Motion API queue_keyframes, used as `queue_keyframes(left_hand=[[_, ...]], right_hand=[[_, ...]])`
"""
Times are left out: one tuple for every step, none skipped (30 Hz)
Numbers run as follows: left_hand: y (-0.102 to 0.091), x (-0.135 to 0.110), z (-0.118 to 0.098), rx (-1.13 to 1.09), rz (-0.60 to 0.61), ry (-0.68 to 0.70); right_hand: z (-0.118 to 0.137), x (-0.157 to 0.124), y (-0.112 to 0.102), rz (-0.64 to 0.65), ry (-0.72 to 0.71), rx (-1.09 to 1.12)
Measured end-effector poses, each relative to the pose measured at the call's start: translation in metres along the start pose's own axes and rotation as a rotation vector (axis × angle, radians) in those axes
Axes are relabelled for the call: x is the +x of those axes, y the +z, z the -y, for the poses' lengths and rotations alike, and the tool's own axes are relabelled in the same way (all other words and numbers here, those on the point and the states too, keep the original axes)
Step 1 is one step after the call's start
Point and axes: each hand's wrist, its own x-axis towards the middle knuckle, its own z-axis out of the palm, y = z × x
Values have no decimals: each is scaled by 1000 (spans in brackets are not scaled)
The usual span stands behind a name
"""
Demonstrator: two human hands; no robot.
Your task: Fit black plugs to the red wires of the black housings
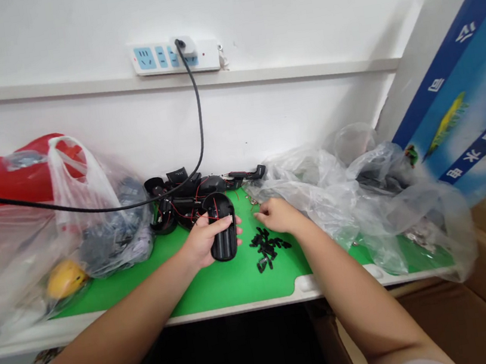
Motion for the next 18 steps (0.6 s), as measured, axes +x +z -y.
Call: queue_keyframes(left_hand=[[0, 0, 0, 2, 0, 4], [0, -1, 0, 4, -1, 8], [1, -1, 0, 5, -3, 13], [1, -1, 0, 6, -5, 17], [1, -1, 0, 5, -9, 20], [1, -1, 0, 3, -15, 20], [1, -1, 0, 0, -21, 18], [2, 0, 0, -3, -27, 16], [2, 0, -1, -6, -33, 12], [2, 0, -1, -10, -38, 7], [2, 0, -1, -14, -43, 2], [2, 0, -2, -18, -49, -3], [1, 0, -2, -23, -54, -11], [1, 0, -2, -28, -58, -23], [1, 0, -2, -32, -61, -37], [0, 0, -2, -35, -64, -50], [0, 0, -2, -35, -69, -58], [-1, 0, -2, -34, -78, -63]], right_hand=[[0, -1, 0, 21, 2, 8], [1, -1, 0, 42, 4, 19], [1, -2, 0, 64, 8, 32], [2, -2, 1, 83, 16, 42], [3, -3, 1, 97, 29, 45], [4, -3, 2, 109, 43, 40], [4, -3, 3, 122, 57, 28], [5, -3, 4, 133, 72, 10], [6, -3, 5, 141, 85, -10], [6, -3, 6, 147, 95, -30], [7, -3, 6, 154, 100, -49], [7, -3, 7, 158, 99, -67], [8, -3, 7, 159, 92, -82], [8, -3, 8, 157, 81, -95], [9, -4, 9, 152, 68, -107], [9, -4, 9, 142, 55, -120], [9, -4, 10, 125, 43, -131], [9, -4, 11, 102, 33, -138]])
